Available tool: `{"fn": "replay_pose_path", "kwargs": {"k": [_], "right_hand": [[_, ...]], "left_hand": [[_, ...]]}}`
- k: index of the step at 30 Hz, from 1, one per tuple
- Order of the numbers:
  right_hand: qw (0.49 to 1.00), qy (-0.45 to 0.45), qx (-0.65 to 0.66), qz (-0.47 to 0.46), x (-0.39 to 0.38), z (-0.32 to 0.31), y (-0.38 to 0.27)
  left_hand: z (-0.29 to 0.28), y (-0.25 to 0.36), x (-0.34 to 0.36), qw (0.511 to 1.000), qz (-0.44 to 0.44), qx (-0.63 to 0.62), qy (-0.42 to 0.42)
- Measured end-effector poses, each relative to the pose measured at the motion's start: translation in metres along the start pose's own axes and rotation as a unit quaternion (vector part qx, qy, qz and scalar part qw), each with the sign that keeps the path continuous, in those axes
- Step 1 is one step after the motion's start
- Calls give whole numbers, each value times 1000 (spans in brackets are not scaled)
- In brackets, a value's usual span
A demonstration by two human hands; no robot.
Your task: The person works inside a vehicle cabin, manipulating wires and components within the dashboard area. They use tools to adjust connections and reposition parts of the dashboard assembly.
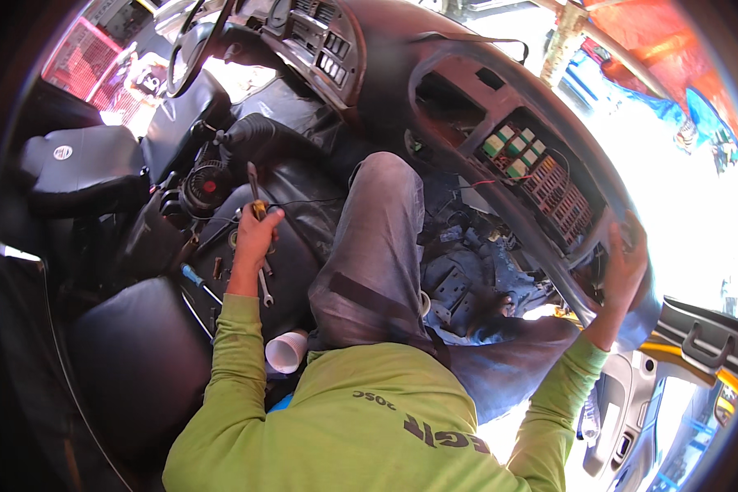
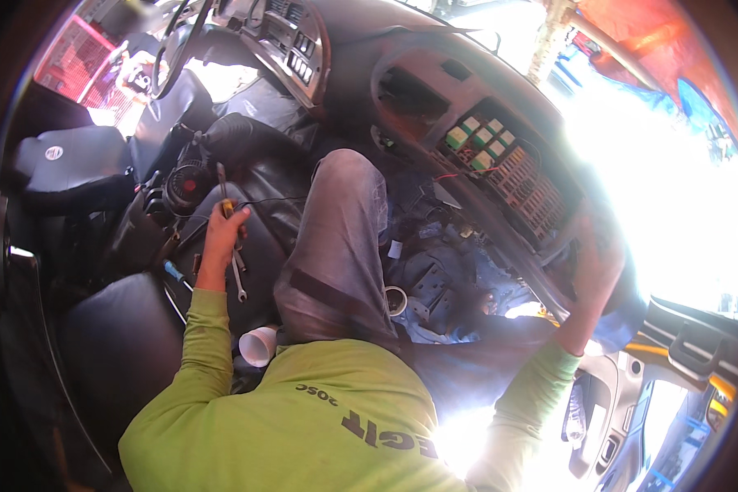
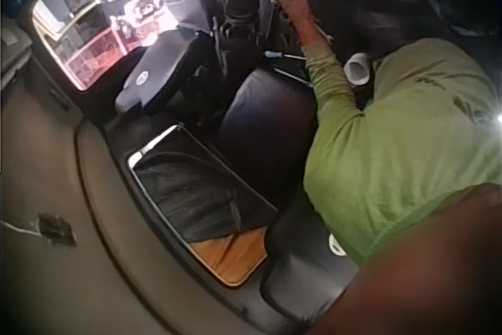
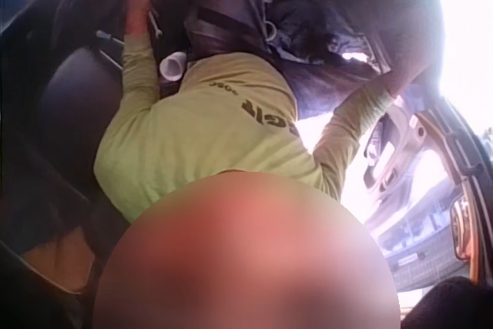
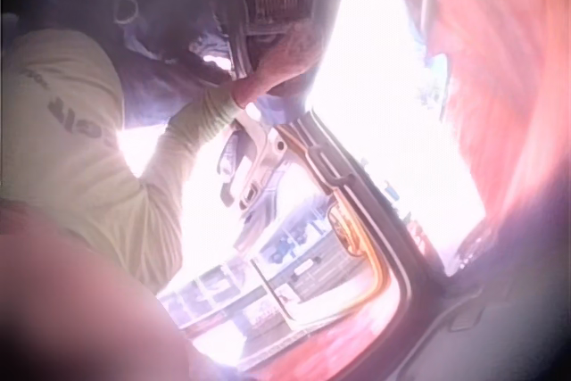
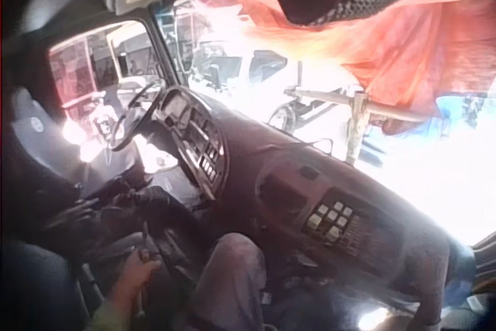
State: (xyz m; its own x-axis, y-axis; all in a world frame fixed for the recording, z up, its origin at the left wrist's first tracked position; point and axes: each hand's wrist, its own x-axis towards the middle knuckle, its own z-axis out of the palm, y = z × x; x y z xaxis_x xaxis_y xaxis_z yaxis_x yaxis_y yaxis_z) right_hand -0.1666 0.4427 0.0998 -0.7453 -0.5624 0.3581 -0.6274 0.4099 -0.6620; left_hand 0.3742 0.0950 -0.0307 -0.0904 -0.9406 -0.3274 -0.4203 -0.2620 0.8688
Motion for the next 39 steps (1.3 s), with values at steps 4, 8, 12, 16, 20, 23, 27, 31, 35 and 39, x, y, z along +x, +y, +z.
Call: {"fn": "replay_pose_path", "kwargs": {"k": [4, 8, 12, 16, 20, 23, 27, 31, 35, 39], "right_hand": [[977, -12, -202, -61, 55, 0, 45], [986, -61, -153, -12, 132, 5, 98], [985, -104, -131, -48, 190, 40, 175], [978, -119, -166, -30, 209, 52, 225], [975, -179, -131, -6, 210, 43, 229], [970, -221, -98, -16, 210, 37, 218], [977, -168, -128, 7, 207, 46, 214], [975, -206, -78, 31, 218, 35, 232], [975, -193, -107, 21, 234, 27, 258], [979, -169, -115, 9, 232, 33, 261]], "left_hand": [[-14, -64, -6, 920, 109, 356, 124], [-1, -103, -22, 926, 51, 348, 136], [12, -114, -35, 894, 112, 392, 189], [25, -102, -31, 887, 32, 400, 230], [39, -83, -21, 867, -41, 431, 246], [36, -71, -27, 851, -70, 479, 205], [19, -67, -37, 885, -103, 426, 156], [-13, -85, -41, 929, -22, 308, 207], [-81, -104, -38, 911, 78, 228, 335], [-176, -108, -11, 858, 128, 226, 444]]}}
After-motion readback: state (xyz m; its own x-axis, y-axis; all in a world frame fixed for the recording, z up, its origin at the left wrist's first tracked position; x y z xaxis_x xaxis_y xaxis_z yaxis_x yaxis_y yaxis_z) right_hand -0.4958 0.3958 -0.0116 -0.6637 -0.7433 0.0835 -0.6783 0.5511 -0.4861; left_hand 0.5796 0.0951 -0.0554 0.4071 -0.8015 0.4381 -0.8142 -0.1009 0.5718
